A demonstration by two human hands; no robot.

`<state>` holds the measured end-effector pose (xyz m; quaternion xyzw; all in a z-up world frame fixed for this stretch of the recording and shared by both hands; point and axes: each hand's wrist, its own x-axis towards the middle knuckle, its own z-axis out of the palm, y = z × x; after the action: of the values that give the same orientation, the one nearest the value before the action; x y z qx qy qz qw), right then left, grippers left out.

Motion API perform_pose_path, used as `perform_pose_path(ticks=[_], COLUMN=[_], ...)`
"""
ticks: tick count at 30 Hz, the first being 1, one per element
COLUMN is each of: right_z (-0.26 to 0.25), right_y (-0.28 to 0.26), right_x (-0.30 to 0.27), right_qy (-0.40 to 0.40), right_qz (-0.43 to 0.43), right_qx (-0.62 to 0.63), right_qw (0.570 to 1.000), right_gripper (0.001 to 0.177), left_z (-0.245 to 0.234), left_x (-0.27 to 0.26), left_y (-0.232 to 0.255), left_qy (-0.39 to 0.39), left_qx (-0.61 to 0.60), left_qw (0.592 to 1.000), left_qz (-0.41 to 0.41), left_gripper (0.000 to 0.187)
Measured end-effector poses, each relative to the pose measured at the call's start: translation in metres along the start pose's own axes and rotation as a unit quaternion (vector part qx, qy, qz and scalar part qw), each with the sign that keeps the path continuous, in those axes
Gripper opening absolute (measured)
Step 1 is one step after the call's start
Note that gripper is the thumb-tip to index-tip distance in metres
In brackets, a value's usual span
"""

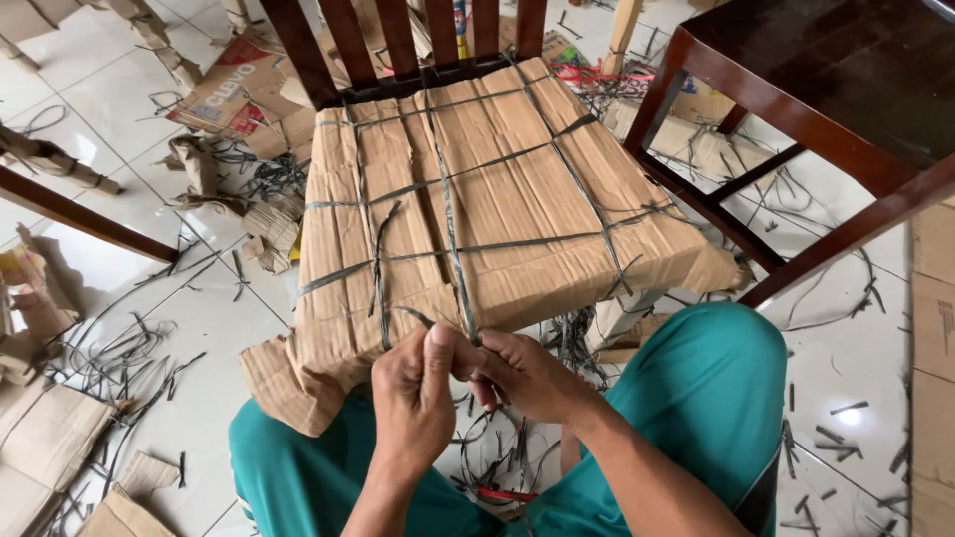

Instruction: Securing cardboard packaging to a wooden chair seat using plastic straps and manual knotting.

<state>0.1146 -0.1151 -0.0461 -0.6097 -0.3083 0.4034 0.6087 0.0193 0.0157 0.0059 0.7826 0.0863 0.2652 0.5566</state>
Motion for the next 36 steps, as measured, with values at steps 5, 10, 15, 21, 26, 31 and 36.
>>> perform_pose_path(ticks=[5,10,15,21,26,31,36], right_z=[-0.005,-0.008,-0.007,-0.007,-0.006,-0.001,0.003], right_y=[0.011,0.024,0.013,0.015,0.022,0.020,0.015], right_x=[0.004,0.006,0.009,0.012,0.011,0.008,0.007], right_qy=[-0.001,0.007,0.003,0.009,0.015,0.036,0.059], right_qz=[-0.028,-0.064,-0.093,-0.077,-0.124,-0.108,-0.118], right_qx=[-0.037,-0.007,-0.009,-0.025,-0.066,-0.077,-0.086], right_qw=[0.999,0.998,0.996,0.997,0.990,0.990,0.988], right_gripper=[0.039,0.032,0.033,0.031,0.034,0.037,0.040], left_z=[-0.003,-0.014,-0.021,-0.026,-0.040,-0.057,-0.036], left_x=[0.012,0.011,0.010,0.017,0.028,0.035,0.019], left_y=[0.013,0.054,0.073,0.057,0.051,0.050,0.041], left_qy=[-0.037,-0.034,-0.028,-0.002,0.105,0.162,0.162], left_qx=[0.027,0.022,-0.049,-0.086,-0.241,-0.264,-0.049], left_qw=[0.994,0.990,0.993,0.988,0.964,0.945,0.981], left_qz=[0.103,0.136,0.101,0.129,0.039,0.101,-0.094], left_gripper=[0.050,0.049,0.054,0.046,0.040,0.040,0.060])
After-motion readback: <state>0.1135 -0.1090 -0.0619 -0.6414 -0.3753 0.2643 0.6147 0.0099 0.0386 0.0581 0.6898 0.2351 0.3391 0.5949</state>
